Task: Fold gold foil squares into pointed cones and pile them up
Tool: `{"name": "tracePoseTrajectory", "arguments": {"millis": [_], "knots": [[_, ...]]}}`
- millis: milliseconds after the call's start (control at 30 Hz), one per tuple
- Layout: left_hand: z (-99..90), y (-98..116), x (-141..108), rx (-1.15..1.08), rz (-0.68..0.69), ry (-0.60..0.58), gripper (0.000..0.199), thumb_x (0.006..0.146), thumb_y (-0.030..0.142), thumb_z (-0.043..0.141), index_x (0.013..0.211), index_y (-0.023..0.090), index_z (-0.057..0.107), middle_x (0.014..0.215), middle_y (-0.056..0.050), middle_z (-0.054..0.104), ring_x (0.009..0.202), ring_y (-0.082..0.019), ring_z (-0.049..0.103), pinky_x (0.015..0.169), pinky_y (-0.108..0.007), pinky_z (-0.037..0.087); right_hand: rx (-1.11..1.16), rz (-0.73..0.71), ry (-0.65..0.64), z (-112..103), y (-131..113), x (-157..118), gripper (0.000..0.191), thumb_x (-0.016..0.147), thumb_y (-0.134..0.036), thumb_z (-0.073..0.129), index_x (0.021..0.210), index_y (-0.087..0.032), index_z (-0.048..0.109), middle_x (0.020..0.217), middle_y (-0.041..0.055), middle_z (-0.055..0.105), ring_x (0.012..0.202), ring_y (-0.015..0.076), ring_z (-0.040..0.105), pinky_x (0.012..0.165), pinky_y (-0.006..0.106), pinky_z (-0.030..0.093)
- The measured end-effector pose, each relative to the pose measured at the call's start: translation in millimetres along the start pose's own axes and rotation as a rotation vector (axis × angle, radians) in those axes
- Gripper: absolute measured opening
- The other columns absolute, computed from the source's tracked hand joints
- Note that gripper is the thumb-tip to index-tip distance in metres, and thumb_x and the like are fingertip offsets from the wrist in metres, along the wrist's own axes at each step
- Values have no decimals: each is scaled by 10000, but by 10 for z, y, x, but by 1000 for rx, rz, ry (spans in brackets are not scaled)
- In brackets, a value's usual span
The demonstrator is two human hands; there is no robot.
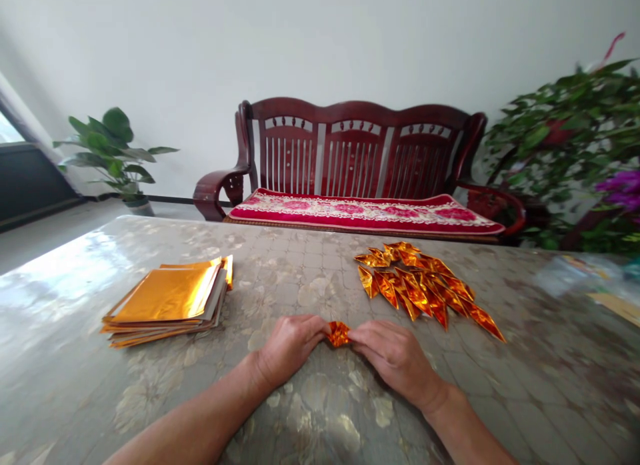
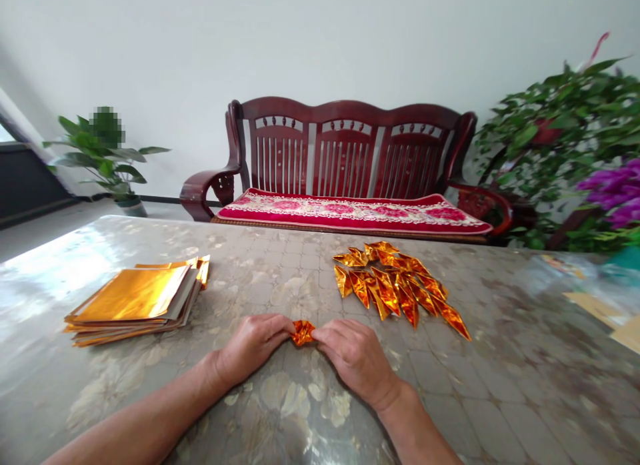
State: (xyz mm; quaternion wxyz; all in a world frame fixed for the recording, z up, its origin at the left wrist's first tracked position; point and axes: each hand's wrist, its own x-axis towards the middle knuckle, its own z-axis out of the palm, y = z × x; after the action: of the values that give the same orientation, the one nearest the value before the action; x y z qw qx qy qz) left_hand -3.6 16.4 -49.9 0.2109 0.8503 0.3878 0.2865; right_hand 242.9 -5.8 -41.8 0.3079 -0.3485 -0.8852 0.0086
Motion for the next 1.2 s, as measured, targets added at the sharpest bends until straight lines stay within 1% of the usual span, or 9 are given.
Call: {"name": "tracePoseTrajectory", "arguments": {"millis": [67,167,267,400,467,667,833,1033,1200], "knots": [[-7,-9,5,8,0,-9,142,967,239,553,907,232,681,863,9,747,775,-130,701,712,-182,487,-12,-15,-1,-2,14,-2,181,974,-171,542,1102,-206,665,921,44,721,837,173,653,763,298,492],[-14,-11,10,53,22,-15,162,976,249,539,898,227,679,833,9,739,760,-133,697,702,-185,481,-21,-41,19,-3,17,6,181,988,-168,512,1034,-204,683,855,33,708,781,161,633,731,288,473],[-27,11,10,120,72,-26,205,996,255,498,903,229,679,803,9,724,753,-136,689,703,-194,474,-30,-44,34,-3,-5,22,194,982,-153,502,982,-199,690,813,31,689,755,159,613,715,286,453],[-43,31,23,168,167,-24,226,1010,273,476,940,244,689,858,4,736,789,-146,692,745,-217,477,-51,-39,-27,-3,-61,49,229,973,-139,490,1083,-206,679,835,40,674,785,172,599,729,299,442],[-42,23,33,181,188,-10,223,1006,279,488,933,242,695,853,3,741,782,-153,696,746,-228,480,-62,-31,-64,-1,-76,58,240,973,-139,486,1099,-215,677,841,40,665,787,177,590,723,305,434],[-15,-34,36,182,162,17,211,995,264,509,915,219,699,807,0,741,742,-163,701,707,-237,483,-64,-27,-76,12,-26,34,215,986,-151,491,1096,-212,665,876,38,671,807,180,587,746,313,430],[-8,-51,44,187,143,20,204,991,253,514,906,218,696,802,0,737,743,-165,696,707,-239,480,-32,-44,-18,27,23,17,168,988,-162,510,1005,-201,672,854,30,682,780,170,592,731,301,429],[-9,-40,52,183,109,16,216,997,239,502,898,223,693,791,3,730,741,-154,688,707,-227,473,-10,-14,46,50,43,17,165,979,-143,520,935,-188,673,815,28,684,761,165,607,726,288,443],[-6,-36,31,158,54,14,205,994,248,512,907,233,696,822,5,737,775,-152,691,724,-220,477,-26,16,48,58,29,39,165,970,-145,531,915,-199,677,796,24,681,753,164,621,713,278,452]]}}
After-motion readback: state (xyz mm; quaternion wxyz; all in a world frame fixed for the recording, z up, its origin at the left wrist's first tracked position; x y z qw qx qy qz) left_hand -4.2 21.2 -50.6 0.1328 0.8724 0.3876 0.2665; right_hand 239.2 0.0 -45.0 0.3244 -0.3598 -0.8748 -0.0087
